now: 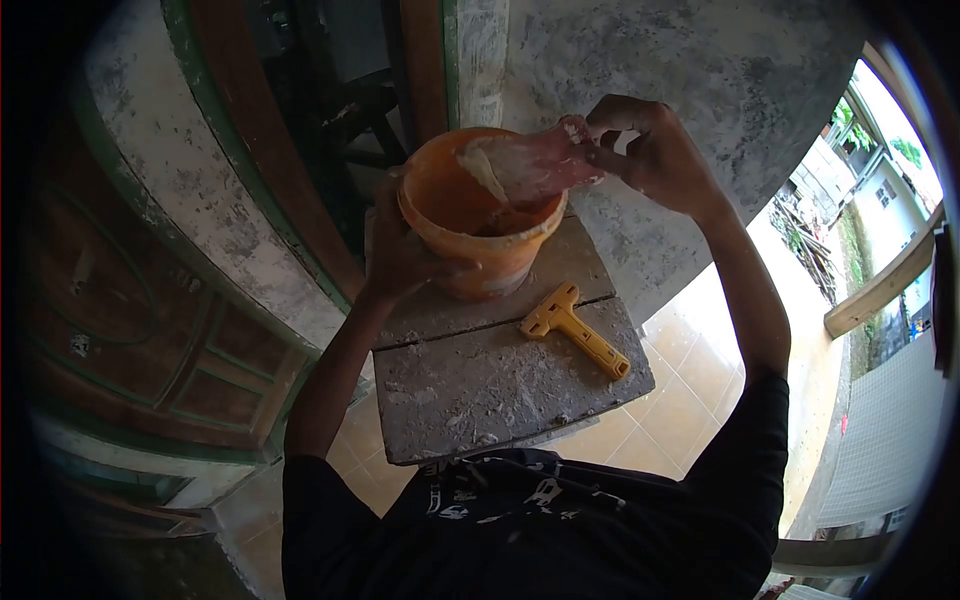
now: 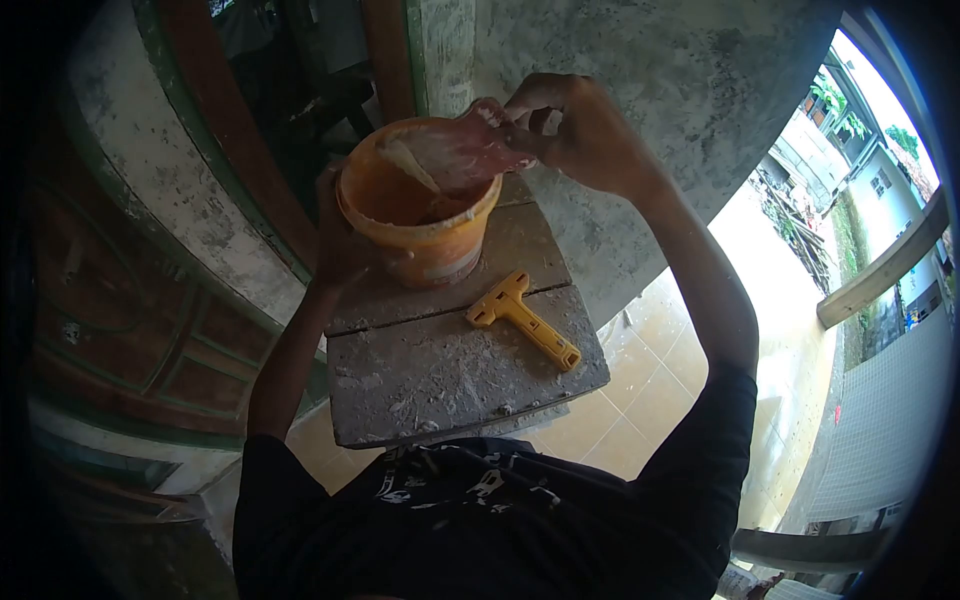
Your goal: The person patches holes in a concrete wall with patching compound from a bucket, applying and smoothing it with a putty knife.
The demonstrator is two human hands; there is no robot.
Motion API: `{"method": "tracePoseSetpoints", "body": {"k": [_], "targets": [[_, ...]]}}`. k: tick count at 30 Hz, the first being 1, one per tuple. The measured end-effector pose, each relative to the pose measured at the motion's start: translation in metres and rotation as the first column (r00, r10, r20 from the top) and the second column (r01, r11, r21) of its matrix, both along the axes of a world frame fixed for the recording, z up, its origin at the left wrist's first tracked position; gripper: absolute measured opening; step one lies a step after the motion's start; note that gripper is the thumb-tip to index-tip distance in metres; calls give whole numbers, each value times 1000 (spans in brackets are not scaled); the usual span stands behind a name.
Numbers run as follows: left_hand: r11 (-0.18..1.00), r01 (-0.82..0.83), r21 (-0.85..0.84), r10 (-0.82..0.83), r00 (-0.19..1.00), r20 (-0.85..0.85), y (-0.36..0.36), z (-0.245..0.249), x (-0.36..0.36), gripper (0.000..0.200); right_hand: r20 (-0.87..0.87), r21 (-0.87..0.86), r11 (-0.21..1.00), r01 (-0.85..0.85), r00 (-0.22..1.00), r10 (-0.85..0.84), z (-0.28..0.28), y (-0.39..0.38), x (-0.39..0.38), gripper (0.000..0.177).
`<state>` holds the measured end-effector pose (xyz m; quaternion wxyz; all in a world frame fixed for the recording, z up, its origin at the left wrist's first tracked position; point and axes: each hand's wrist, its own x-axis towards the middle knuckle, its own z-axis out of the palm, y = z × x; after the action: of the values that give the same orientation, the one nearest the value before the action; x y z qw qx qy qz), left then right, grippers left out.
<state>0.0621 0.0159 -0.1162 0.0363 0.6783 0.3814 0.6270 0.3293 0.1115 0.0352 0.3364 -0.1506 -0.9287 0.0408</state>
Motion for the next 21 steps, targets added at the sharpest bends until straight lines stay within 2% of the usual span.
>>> {"method": "tracePoseSetpoints", "body": {"k": [2, 3, 5, 6, 8, 10, 12, 13, 14, 15, 16, 17, 18, 19, 20, 21], "targets": [[1000, 15, 7, -15, 1000, 25, 4, -4, -2, 110, 14, -350, 927, 138, 990, -142, -4, 6, 1, 11], [1000, 28, 9, -29, 998, 52, 6, -5, -3, 109, 11, -347, 927, 140, 989, -145, -10, 13, 2, 11], [1000, 24, 7, -24, 999, 33, 7, -7, -5, 111, -162, -608, 789, -87, 987, -16, -23, 26, 1, 13], [1000, 16, 1, -16, 1000, 17, 6, -8, -5, 112, -165, -609, 788, -86, 986, -19, -30, 30, 1, 13], [999, 26, -31, -25, 999, 46, 5, -9, -5, 114, -266, -746, 644, -172, 963, -50, -39, 34, -3, 15], [997, 38, -67, -33, 997, 76, 5, -11, -6, 116, -322, -768, 601, -222, 945, -63, -47, 32, -9, 17], [998, 49, -43, -50, 999, -12, 4, -10, -10, 117, -379, -783, 558, -273, 922, -80, -54, 32, -15, 19], [998, 53, -47, -54, 998, -14, 3, -8, -12, 117, -463, -777, 510, -370, 884, -64, -60, 34, -17, 19], [983, 174, -54, -162, 972, 173, 0, -2, -12, 106, -543, -758, 459, -463, 838, -52, -64, 37, -17, 19], [956, 290, -42, -258, 900, 352, -5, 6, -13, 95, -545, -759, 457, -464, 836, -56, -66, 38, -13, 19], [956, 291, -46, -257, 901, 349, -6, 18, -15, 95, -602, -743, 405, -533, 797, -54, -68, 40, -11, 20], [999, 20, -45, -15, 993, 115, -4, 32, -18, 77, -655, -720, 351, -599, 754, -55, -71, 40, -8, 22], [970, -244, 23, 245, 962, -118, -3, 48, -18, 61, -657, -719, 346, -602, 752, -56, -73, 42, -5, 22], [969, -245, 21, 246, 962, -121, -4, 64, -13, 61, -671, -730, 320, -604, 724, -163, -76, 43, -1, 23], [979, -183, -89, 160, 962, -221, -5, 82, -3, 48, -674, -738, 294, -608, 688, -269, -80, 44, 5, 25], [971, -129, -201, 63, 950, -307, -2, 95, 5, 37, -676, -736, 295, -609, 687, -267, -83, 44, 10, 25]]}}
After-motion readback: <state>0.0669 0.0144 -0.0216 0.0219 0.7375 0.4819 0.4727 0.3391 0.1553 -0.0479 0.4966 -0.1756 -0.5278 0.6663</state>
